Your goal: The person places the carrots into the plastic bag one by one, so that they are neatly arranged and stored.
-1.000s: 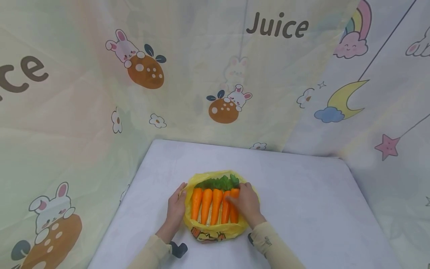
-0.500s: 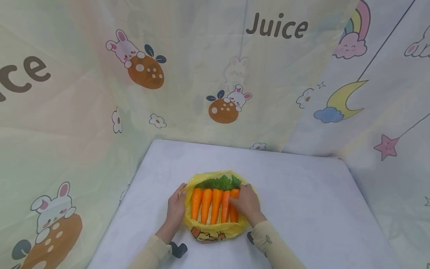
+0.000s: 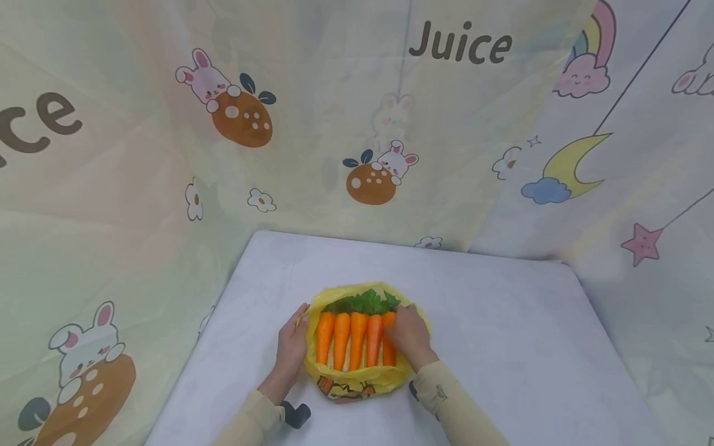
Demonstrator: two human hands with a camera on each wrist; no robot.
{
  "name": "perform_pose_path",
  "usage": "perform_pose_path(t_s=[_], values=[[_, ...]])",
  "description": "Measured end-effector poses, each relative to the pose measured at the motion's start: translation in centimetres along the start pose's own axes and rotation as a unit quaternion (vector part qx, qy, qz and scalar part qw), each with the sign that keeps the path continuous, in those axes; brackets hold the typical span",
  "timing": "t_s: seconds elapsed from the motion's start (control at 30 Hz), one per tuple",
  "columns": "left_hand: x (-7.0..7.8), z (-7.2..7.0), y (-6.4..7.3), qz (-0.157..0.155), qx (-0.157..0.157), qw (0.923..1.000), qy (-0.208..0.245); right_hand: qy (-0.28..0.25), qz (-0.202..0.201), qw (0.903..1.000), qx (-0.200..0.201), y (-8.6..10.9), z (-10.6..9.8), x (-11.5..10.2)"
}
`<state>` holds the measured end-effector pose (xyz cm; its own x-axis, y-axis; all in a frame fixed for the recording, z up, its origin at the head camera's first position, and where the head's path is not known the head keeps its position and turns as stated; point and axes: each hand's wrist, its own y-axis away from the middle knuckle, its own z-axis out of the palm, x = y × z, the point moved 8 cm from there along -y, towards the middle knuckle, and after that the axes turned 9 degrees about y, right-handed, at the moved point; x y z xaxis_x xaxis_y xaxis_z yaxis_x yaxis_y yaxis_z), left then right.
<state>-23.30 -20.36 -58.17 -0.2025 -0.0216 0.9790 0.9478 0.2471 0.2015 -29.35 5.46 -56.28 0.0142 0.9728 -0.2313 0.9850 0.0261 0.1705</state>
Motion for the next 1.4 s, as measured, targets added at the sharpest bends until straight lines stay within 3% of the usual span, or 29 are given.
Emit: perform_pose_path(t_s=[0.3,0.63,0.9,1.17,1.4], values=[[0.1,0.1,0.1,0.003,-0.002,1.0000,-0.004,0.020,-0.004,0.9998,-0.003,0.0,0.5,0.2],[-0.1,0.5,-0.5,-0.007,-0.002,1.0000,-0.003,-0.003,0.000,0.9999,0.010,-0.5,0.6,1.1],[0.1,0.7,-0.6,0.000,-0.011,0.9999,-0.004,-0.033,-0.036,0.9958,0.077,0.6,-1.1,1.4],[1.1,0.6,-1.0,0.010,-0.022,0.9997,-0.009,-0.058,-0.078,0.9831,0.155,1.0,-4.4,2.1],[3.6,-0.6,-1.6,0.061,-0.004,0.9929,-0.102,-0.043,-0.097,0.9705,0.216,1.4,-7.0,3.9]])
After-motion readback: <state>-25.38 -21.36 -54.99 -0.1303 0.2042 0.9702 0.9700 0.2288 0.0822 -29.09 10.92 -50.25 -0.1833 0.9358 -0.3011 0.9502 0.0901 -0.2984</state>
